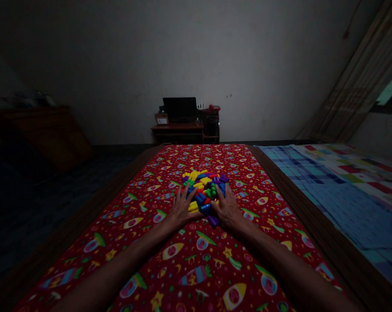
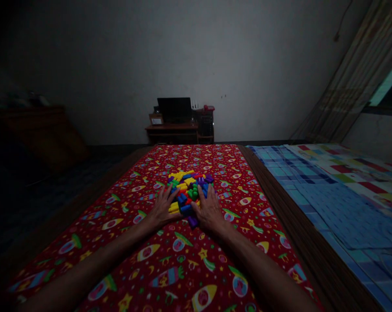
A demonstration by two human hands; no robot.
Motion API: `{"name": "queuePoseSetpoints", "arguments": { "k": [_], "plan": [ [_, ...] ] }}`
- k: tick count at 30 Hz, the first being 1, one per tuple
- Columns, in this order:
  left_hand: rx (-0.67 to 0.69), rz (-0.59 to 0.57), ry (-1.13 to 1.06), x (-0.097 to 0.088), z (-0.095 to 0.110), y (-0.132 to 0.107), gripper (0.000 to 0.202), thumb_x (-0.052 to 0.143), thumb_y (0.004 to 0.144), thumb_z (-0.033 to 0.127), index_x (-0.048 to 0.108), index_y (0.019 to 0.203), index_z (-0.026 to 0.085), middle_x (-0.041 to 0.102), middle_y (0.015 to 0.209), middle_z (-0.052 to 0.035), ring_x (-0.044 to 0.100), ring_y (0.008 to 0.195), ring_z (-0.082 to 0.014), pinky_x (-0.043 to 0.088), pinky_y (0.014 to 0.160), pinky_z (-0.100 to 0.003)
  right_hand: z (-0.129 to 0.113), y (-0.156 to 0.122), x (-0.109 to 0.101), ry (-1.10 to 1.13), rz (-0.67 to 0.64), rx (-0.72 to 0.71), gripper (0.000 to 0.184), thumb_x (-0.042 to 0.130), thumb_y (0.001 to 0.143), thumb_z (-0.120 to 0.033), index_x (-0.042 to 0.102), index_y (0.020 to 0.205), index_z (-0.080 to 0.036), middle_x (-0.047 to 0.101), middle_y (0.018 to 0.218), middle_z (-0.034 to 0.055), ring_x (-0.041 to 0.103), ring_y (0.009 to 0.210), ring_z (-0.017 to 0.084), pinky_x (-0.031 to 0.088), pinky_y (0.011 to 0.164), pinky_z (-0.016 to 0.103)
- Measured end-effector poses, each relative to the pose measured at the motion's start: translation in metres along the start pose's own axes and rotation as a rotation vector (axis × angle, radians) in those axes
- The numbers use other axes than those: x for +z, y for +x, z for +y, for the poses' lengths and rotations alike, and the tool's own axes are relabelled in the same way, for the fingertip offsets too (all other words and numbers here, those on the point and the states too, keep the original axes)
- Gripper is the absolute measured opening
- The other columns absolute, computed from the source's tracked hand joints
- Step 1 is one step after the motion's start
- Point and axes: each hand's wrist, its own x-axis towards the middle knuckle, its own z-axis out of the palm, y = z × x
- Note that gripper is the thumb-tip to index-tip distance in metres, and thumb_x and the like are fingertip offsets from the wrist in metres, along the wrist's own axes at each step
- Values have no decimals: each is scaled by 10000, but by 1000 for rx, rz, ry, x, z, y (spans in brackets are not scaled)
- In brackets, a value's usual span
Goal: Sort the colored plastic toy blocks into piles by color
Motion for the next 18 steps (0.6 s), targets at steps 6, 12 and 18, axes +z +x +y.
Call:
{"name": "queuePoseSetpoints", "arguments": {
  "k": [6,12,18],
  "plan": [
    [-7,20,-101,-7,-1,13,799,584,816,599,286,1494,299,205,1596,-138,119,1459,-406,147,1099,-691,0,12,-6,72,24,38,611,402,952,-477,352,1490,-192,313,1546,147,260,1438,301,307,1131,498],
    [-189,305,-299,-17,-27,23,523,186,984,393,385,1424,192,409,1489,-110,330,1405,-226,250,1175,-468,18,48,-37,318,125,107,406,395,956,-344,628,1264,-218,675,1223,78,614,1147,225,491,964,382],
    [-303,309,-291,-7,-52,32,440,311,908,344,571,1208,154,606,1231,-140,543,1199,-264,414,1061,-480,1,128,-46,305,-185,-83,325,565,804,-123,741,1065,-201,757,967,21,686,896,188,517,800,274]
  ]
}}
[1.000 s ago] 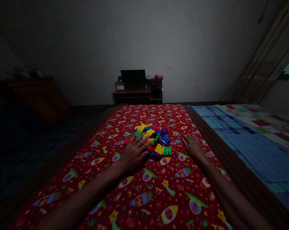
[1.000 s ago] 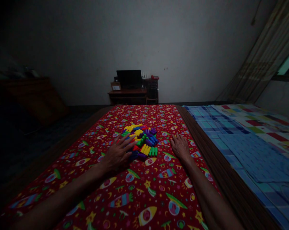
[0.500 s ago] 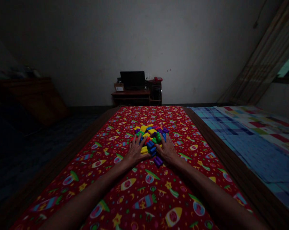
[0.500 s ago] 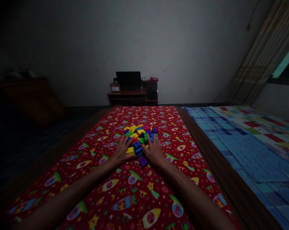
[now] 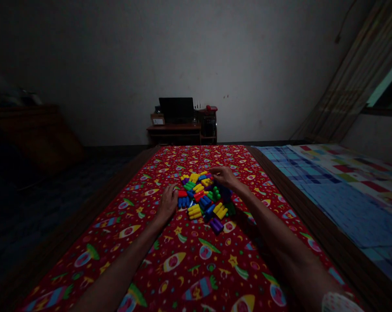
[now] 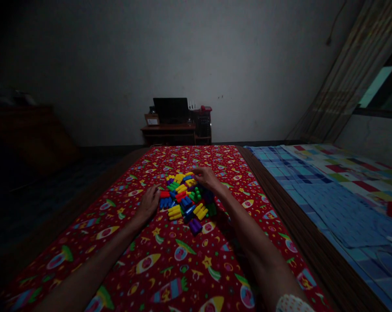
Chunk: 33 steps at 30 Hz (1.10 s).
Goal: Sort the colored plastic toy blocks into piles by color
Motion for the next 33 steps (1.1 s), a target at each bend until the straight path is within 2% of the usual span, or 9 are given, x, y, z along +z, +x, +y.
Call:
{"name": "queuePoseSetpoints", "arguments": {
  "k": [3,6,10,16,22,26,28,30,33],
  "plan": [
    [84,-12,-1,1,-8,3,381,353,878,312,638,1086,170,641,1166,-122,576,1142,-258,443,1031,-468,-5,19,6,-130,-306,-32,334,678,734,-136,750,1053,-198,754,895,16,672,820,177,489,708,227],
    [120,-22,-12,2,-12,4,371,356,875,310,674,1012,178,663,1122,-109,597,1095,-245,464,1009,-444,0,22,12,-138,-339,-61,355,718,707,-154,751,1059,-191,746,892,25,666,813,175,476,693,220],
    [135,-18,-19,3,-14,5,396,349,876,335,706,958,182,665,1114,-106,597,1090,-245,472,1000,-441,21,13,10,46,-42,8,334,673,717,-147,755,1039,-186,752,901,34,676,813,188,508,722,265],
    [162,-33,-15,0,-13,4,421,344,882,349,725,936,177,665,1113,-116,605,1088,-250,484,987,-448,79,-8,-23,442,423,218,292,672,685,-315,756,895,-130,755,824,57,690,751,204,547,686,303],
    [158,-47,-7,-2,-10,4,437,335,876,364,722,925,167,661,1120,-133,615,1080,-260,494,977,-453,129,-35,-47,125,715,653,279,578,750,-248,743,882,-65,741,778,126,668,632,209,513,553,276],
    [150,-46,-6,-2,-10,4,435,337,878,360,726,949,176,668,1114,-121,618,1069,-254,498,971,-447,136,-44,-60,-7,775,766,322,594,748,-224,733,974,-41,733,916,203,683,785,273,535,655,335],
    [146,-48,1,-2,-10,4,439,336,879,358,727,952,173,669,1111,-123,614,1074,-255,493,976,-450,128,-41,-64,-98,799,729,365,601,760,-213,713,1066,-49,712,1041,221,673,922,291,530,778,368],
    [149,-55,1,-3,-10,3,436,337,883,357,725,960,173,668,1118,-122,610,1081,-253,489,982,-449,109,-32,-63,-142,779,582,357,578,797,-208,706,1102,-76,707,1090,200,662,990,277,503,873,381],
    [153,-70,-8,-3,-8,2,434,338,885,354,722,967,169,664,1127,-124,608,1081,-250,485,988,-446,62,-15,-43,-3,560,230,285,548,846,-220,733,1050,-148,737,1037,120,682,944,225,507,860,332]
  ]
}}
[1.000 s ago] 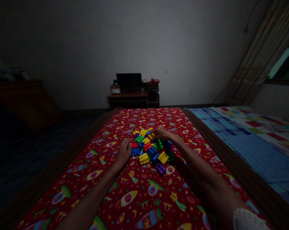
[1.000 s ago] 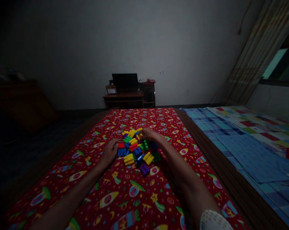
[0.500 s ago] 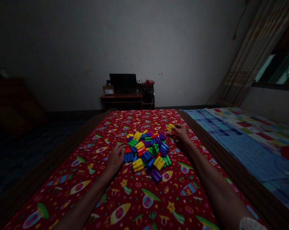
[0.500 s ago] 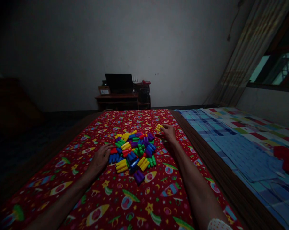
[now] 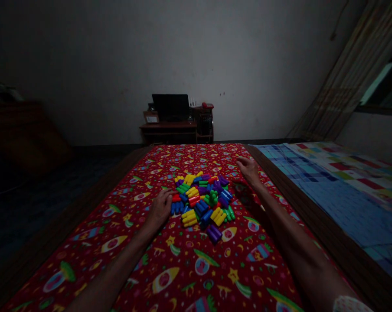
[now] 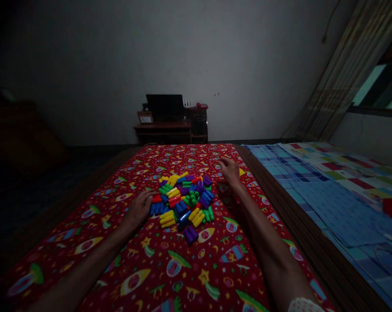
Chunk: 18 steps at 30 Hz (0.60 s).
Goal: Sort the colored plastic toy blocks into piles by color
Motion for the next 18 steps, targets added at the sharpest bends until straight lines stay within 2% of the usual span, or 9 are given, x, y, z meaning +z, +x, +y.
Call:
{"name": "queuePoseSetpoints", "arguments": {
  "k": [3,5,6,8,10,12,15,18],
  "plan": [
    [-7,7,-5,-1,3,0,426,340,881,340,722,959,168,661,1124,-121,609,1074,-247,485,987,-442,-52,-26,32,115,-411,-315,286,568,873,-246,712,1114,-189,736,1056,77,680,933,191,504,822,283],
    [-12,12,-7,0,5,0,408,351,881,331,720,958,176,660,1129,-111,606,1075,-243,486,988,-437,-79,-46,50,53,-631,-450,355,606,868,-245,657,1212,-174,721,1091,96,670,945,192,492,811,274],
    [-14,16,-10,0,5,-1,405,352,881,331,719,957,176,659,1129,-110,606,1074,-242,485,988,-437,-87,-56,57,-4,-721,-495,379,624,860,-233,643,1232,-163,713,1098,113,666,950,198,487,805,274],
    [-18,25,-20,1,5,-1,410,347,883,335,717,950,170,658,1124,-114,607,1070,-245,485,988,-442,-96,-68,64,-105,-818,-536,393,649,843,-205,640,1231,-139,702,1102,146,658,974,216,479,806,281],
    [-17,27,-26,2,4,-1,412,344,884,334,715,948,168,657,1120,-115,606,1068,-244,484,989,-441,-96,-72,66,-115,-814,-512,365,654,833,-182,663,1194,-133,704,1090,151,660,984,221,478,811,282],
    [-13,22,-23,2,3,-1,399,353,882,327,714,951,173,657,1119,-107,604,1070,-235,482,992,-428,-88,-67,66,-29,-737,-417,327,650,824,-178,690,1147,-142,724,1044,123,675,937,204,488,799,275],
    [-8,15,-18,0,4,-1,394,355,888,330,710,957,173,659,1117,-105,603,1075,-229,477,998,-420,-72,-50,64,199,-562,-187,290,658,797,-219,716,1077,-167,751,962,70,690,840,184,519,762,285],
    [-2,25,-33,-3,10,-1,403,340,902,341,694,981,166,667,1103,-111,609,1066,-235,481,990,-431,-52,-28,57,481,-439,-5,338,686,753,-323,717,1049,-161,756,953,62,699,839,197,545,769,318]
  ]
}}
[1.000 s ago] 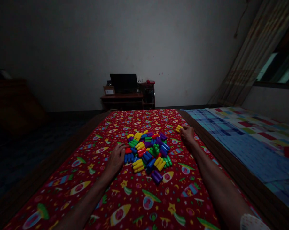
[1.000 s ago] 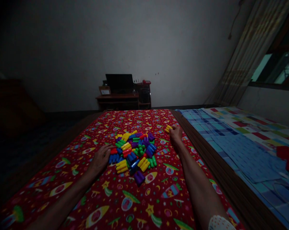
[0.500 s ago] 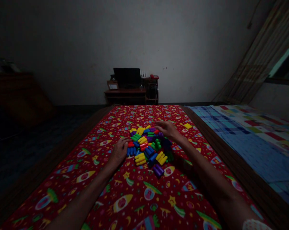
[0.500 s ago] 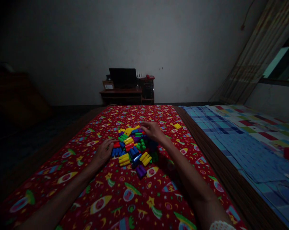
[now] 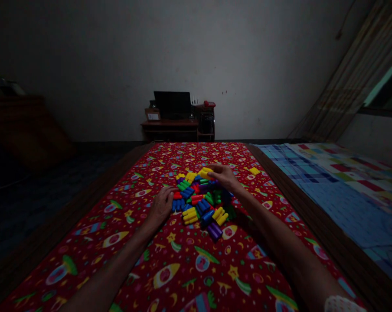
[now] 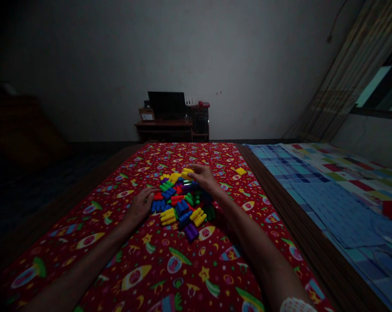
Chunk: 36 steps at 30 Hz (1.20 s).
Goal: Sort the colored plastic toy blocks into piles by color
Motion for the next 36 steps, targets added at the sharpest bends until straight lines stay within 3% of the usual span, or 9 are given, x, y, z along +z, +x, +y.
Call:
{"name": "queuePoseSetpoints", "arguments": {
  "k": [2,6,13,19,23,26,29,33,36],
  "plan": [
    [26,33,-13,-3,8,-2,392,338,914,340,681,1004,173,670,1110,-106,609,1071,-235,484,986,-430,10,6,-21,81,95,24,386,693,727,-395,723,1016,-140,755,943,78,702,833,208,553,772,333],
    [196,42,-43,-7,28,-12,348,356,944,311,670,1038,196,660,1139,-92,592,1101,-223,470,998,-413,35,5,-71,-92,356,91,347,663,723,-404,745,918,-128,755,874,82,694,803,214,550,743,334],
    [533,-248,76,-11,47,-24,252,531,903,340,685,1069,231,704,960,-62,613,927,-210,489,859,-364,81,-17,-143,-324,710,350,368,571,724,-274,743,960,-50,751,844,120,687,730,208,517,606,259],
    [528,-268,119,-11,49,-27,306,546,896,366,672,1133,221,704,975,-83,645,896,-208,506,820,-338,85,-30,-156,-443,790,431,372,595,668,-206,755,977,-77,757,884,142,693,800,257,532,697,309],
    [307,-199,-60,-9,45,-27,366,558,875,439,655,1162,235,710,995,-65,669,868,-197,542,764,-304,62,-23,-152,-560,788,330,360,502,770,-215,755,991,-86,738,1020,168,689,934,265,515,836,334],
    [39,-92,-227,-6,41,-22,461,592,827,519,627,1180,224,715,914,-38,677,780,-193,563,700,-310,33,-13,-131,-541,673,206,336,492,784,-197,759,971,-115,754,967,127,694,913,236,510,857,331],
    [-150,-2,-416,0,40,-17,589,657,746,566,592,1196,191,704,927,-44,687,803,-208,579,708,-333,-2,-10,-85,-435,388,-5,283,528,814,-217,762,969,-183,763,924,62,695,872,206,517,820,311],
    [-214,6,-577,5,47,-18,639,741,656,527,575,1175,193,696,1034,-68,683,965,-248,579,813,-375,-43,-32,-8,-320,-194,-229,280,566,876,-270,727,1098,-216,746,1034,53,687,889,184,497,765,256],
    [-159,-45,-609,6,56,-23,587,717,694,489,558,1186,211,690,1101,-77,667,1033,-254,564,879,-394,-58,-55,27,-342,-448,-310,356,576,897,-267,652,1239,-202,742,1001,67,675,807,164,461,689,225]
  ]
}}
